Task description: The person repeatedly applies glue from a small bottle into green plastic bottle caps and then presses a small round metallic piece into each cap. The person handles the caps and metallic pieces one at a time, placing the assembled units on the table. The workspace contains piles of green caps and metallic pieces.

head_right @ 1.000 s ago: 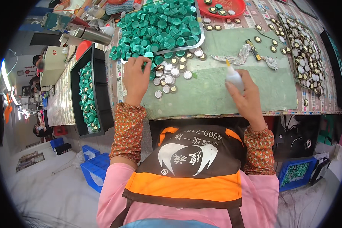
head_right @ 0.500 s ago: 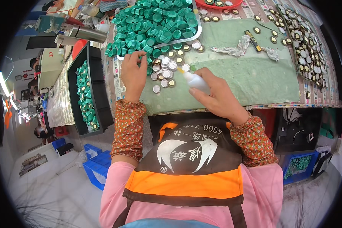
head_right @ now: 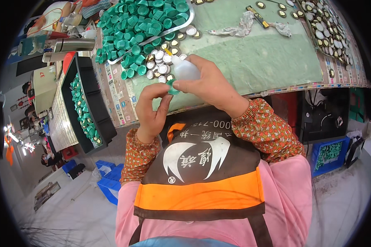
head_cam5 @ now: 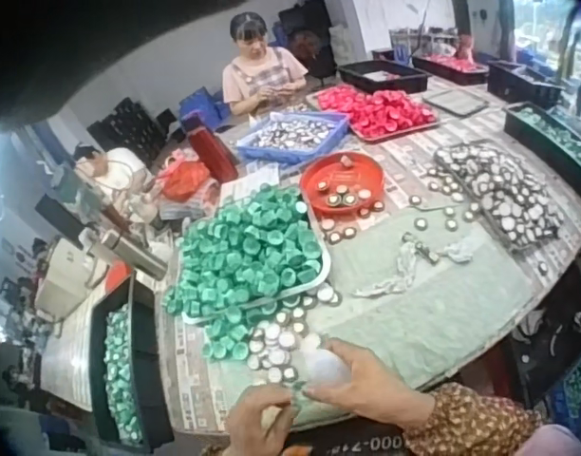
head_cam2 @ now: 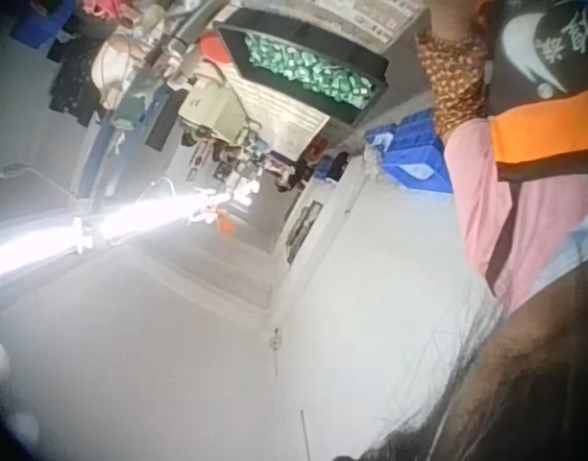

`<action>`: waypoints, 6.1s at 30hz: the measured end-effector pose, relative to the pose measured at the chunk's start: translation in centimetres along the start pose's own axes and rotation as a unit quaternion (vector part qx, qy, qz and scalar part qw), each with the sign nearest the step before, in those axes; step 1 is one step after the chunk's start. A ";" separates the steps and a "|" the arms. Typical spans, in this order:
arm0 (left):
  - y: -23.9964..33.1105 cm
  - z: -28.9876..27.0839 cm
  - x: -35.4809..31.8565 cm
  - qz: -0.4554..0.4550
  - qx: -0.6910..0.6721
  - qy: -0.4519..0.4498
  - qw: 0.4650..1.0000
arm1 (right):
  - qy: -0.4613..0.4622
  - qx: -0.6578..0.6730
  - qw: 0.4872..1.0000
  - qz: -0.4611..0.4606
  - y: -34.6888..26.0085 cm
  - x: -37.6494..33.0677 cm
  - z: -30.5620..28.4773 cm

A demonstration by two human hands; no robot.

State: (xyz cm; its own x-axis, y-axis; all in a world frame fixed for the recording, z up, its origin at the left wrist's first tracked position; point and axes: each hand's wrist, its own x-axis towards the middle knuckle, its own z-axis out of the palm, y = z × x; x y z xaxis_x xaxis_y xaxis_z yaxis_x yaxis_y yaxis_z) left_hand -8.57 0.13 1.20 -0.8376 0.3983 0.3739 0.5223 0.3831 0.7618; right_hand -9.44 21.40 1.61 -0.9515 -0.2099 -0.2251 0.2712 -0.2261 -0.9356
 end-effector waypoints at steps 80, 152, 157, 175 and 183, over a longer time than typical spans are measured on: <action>1.5 0.7 -4.0 -0.410 -0.555 -0.015 0.723 | -0.006 -0.254 0.941 -0.223 0.6 -5.4 -1.8; 1.3 -1.4 -3.4 -0.357 -0.465 0.042 0.809 | 0.041 -0.568 0.809 -0.146 0.8 0.6 -6.5; 1.5 -1.1 -3.1 -0.374 -0.517 0.049 0.768 | 0.074 -0.565 0.799 -0.191 1.1 -0.4 -6.0; 0.8 -0.8 -3.8 -0.401 -0.575 0.005 0.713 | 0.033 -0.487 0.817 -0.309 0.5 -2.2 -2.4; 1.7 -0.3 -3.5 -0.407 -0.542 -0.010 0.735 | -0.023 -0.477 0.811 -0.337 -0.9 -3.4 1.3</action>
State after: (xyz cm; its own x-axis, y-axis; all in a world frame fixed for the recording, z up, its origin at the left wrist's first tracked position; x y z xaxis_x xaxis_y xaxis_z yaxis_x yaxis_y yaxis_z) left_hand -4.79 -0.89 1.28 -0.7933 0.4213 -0.4396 -0.5951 -0.3841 0.7059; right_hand -6.29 21.10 3.54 -0.8242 -0.3855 0.4148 -0.5658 0.5304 -0.6313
